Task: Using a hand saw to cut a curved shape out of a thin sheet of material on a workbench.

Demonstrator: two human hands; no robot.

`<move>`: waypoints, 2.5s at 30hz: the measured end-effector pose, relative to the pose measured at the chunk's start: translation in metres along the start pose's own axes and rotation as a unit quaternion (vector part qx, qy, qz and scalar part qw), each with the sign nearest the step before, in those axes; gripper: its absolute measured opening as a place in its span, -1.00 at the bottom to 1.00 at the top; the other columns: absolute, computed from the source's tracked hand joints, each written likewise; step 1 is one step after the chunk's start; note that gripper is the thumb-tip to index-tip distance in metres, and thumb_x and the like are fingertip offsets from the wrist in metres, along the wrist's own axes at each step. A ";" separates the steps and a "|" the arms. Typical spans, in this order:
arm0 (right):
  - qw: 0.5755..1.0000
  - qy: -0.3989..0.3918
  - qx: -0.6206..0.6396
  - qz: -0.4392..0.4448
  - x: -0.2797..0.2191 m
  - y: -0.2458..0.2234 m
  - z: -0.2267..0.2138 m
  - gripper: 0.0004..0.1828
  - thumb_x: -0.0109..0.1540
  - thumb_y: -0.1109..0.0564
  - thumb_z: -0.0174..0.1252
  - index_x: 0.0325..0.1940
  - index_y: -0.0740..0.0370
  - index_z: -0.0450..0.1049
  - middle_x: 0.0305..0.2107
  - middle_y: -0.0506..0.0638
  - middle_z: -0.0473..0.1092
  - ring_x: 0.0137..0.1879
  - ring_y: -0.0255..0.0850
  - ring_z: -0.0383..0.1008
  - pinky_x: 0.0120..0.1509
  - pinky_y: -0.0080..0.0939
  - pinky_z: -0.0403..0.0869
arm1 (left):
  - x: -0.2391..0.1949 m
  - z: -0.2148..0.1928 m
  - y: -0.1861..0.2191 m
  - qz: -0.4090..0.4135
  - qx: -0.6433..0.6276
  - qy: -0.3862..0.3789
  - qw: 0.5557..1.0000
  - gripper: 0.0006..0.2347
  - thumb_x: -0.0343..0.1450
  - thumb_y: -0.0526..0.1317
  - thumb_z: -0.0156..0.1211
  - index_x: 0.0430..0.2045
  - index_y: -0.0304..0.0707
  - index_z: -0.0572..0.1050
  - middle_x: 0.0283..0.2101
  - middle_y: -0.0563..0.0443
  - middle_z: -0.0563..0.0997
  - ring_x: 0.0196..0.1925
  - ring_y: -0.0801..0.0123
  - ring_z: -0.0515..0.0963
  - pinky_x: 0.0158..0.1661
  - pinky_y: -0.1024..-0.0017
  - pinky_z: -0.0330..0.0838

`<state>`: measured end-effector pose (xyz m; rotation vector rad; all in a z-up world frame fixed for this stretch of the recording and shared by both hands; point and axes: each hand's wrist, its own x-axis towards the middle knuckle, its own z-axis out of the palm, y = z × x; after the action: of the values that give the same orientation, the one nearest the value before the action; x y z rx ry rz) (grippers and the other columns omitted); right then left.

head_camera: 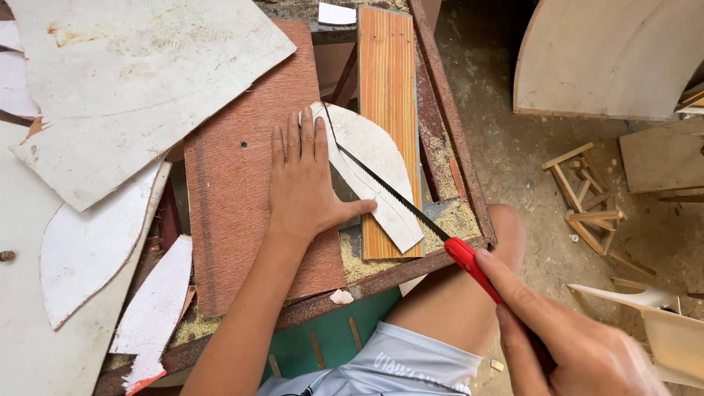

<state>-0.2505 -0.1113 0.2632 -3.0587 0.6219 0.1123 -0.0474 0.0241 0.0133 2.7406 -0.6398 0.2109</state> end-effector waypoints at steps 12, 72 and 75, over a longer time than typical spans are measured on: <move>0.988 -0.081 -0.106 -0.074 0.041 -0.017 -0.046 -0.27 0.22 -0.14 -0.08 0.44 -0.92 0.32 -0.92 0.01 0.47 -0.71 0.09 0.50 -0.51 0.01 0.40 | 0.000 0.001 0.001 -0.001 0.015 -0.007 1.000 0.40 -0.03 0.80 -0.02 0.48 -0.46 -0.15 0.55 -0.34 -0.13 0.59 -0.11 -0.20 0.47 -0.08 -0.42; 0.981 -0.140 0.065 -0.117 0.125 -0.105 0.065 -0.53 0.31 0.15 -0.14 0.27 0.05 0.47 -0.29 0.24 0.58 -0.26 0.18 0.58 -0.29 0.26 0.45 | 0.006 0.000 0.000 -0.001 -0.049 0.009 0.999 0.24 0.05 0.56 0.08 0.43 -0.59 0.01 0.53 -0.46 -0.04 0.57 -0.20 -0.11 0.47 -0.19 -0.43; 0.977 -0.128 0.100 -0.137 0.134 -0.091 0.104 -0.56 0.30 0.16 -0.09 0.24 0.01 0.47 -0.34 0.28 0.56 -0.35 0.21 0.54 -0.30 0.20 0.42 | -0.007 0.004 -0.001 -0.005 -0.060 0.012 0.998 0.19 0.09 0.52 0.04 0.42 -0.62 0.03 0.52 -0.49 -0.01 0.57 -0.24 -0.08 0.47 -0.20 -0.41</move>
<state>-0.0994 -0.0764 0.1500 -2.8318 0.1813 0.4024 -0.0532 0.0262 0.0079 2.6213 -0.6113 0.1967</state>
